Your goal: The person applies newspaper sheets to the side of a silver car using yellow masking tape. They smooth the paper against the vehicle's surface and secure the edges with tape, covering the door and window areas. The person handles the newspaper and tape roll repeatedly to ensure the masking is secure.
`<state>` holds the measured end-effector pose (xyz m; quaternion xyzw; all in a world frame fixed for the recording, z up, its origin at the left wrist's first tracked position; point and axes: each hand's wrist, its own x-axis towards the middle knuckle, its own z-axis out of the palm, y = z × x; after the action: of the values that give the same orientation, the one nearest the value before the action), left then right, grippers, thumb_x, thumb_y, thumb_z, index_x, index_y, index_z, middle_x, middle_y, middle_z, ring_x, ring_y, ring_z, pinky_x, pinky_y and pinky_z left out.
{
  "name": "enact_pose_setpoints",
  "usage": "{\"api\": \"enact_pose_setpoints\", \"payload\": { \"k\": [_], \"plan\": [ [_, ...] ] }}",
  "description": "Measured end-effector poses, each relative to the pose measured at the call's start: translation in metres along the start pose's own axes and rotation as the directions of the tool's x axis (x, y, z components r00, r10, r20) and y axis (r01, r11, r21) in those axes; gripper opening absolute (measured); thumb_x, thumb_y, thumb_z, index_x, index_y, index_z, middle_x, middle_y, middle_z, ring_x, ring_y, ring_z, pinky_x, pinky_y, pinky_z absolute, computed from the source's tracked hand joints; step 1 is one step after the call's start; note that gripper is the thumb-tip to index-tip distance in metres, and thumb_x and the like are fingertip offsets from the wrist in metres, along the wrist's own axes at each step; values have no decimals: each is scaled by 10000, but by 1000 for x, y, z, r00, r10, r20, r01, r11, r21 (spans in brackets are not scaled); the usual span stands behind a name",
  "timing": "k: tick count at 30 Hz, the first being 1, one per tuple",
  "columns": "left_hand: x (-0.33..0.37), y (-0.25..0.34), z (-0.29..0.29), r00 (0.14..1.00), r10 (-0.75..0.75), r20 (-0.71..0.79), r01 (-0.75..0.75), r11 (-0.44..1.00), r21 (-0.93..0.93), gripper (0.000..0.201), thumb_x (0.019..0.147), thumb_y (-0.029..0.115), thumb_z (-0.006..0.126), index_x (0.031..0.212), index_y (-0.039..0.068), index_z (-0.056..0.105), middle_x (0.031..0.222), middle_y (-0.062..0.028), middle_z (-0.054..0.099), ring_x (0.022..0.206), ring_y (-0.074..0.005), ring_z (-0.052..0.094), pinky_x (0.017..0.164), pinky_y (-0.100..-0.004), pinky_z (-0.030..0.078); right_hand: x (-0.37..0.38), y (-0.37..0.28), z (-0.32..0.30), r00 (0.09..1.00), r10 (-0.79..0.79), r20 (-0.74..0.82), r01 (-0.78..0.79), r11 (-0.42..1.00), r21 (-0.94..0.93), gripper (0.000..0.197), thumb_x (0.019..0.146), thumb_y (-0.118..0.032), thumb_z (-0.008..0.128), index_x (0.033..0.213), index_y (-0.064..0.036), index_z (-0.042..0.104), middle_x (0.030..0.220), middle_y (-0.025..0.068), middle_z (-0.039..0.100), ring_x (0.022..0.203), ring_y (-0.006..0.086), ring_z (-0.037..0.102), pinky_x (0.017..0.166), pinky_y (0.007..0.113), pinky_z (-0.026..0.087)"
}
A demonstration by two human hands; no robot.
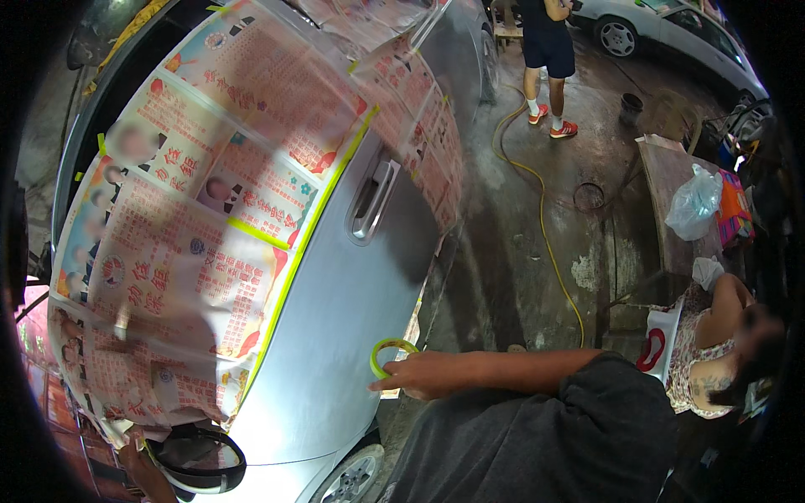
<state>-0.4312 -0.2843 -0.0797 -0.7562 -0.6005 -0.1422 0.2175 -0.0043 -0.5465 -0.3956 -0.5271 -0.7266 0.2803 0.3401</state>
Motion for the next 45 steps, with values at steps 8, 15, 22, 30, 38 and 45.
{"api": "enact_pose_setpoints", "payload": {
  "k": [8,15,22,30,38,45],
  "plan": [
    [-183,214,94,845,524,102,62,94,-994,457,1037,316,576,1362,-5,583,1418,-190,564,1285,-310,561,1094,-433,442,-20,12,-24,999,34,17,-34,998,54,792,968,-51,635,1608,23,175,916,161,647,840,376,652,850,465,500],
    [-269,371,155,881,453,137,-10,308,-951,442,988,135,651,1391,-32,586,1315,-184,596,1234,-338,579,1009,-426,495,-55,16,-36,966,254,50,-258,936,240,325,967,-225,670,1239,-58,608,927,163,715,842,365,722,739,470,543],
    [-288,397,163,873,485,48,-144,350,-925,351,989,62,631,1328,-29,645,1295,-202,619,1190,-352,613,1001,-433,498,-83,37,-30,953,271,-134,-229,936,268,315,970,-248,666,1202,-39,629,920,201,711,839,400,706,721,473,538],
    [-295,419,163,871,488,-58,-246,331,-911,312,942,42,681,1246,-27,688,1216,-173,683,1082,-336,656,942,-434,527,-90,49,-35,895,389,-218,-331,907,261,294,966,-254,676,1154,-35,620,917,217,694,849,431,686,714,485,533],
    [-298,417,166,910,367,192,102,252,-962,149,891,21,747,1035,-15,728,1022,-141,718,878,-253,704,754,-346,567,-93,46,-38,928,351,-128,-334,933,132,316,957,-244,686,1192,-50,602,934,208,707,897,435,684,750,516,527],
    [-302,412,176,884,384,266,197,209,-958,115,875,17,763,985,0,732,954,-106,713,787,-185,682,702,-319,540,-91,52,-42,960,276,-45,-275,961,31,280,935,-232,683,1124,-47,590,900,215,697,895,444,673,762,545,510]
  ]
}}
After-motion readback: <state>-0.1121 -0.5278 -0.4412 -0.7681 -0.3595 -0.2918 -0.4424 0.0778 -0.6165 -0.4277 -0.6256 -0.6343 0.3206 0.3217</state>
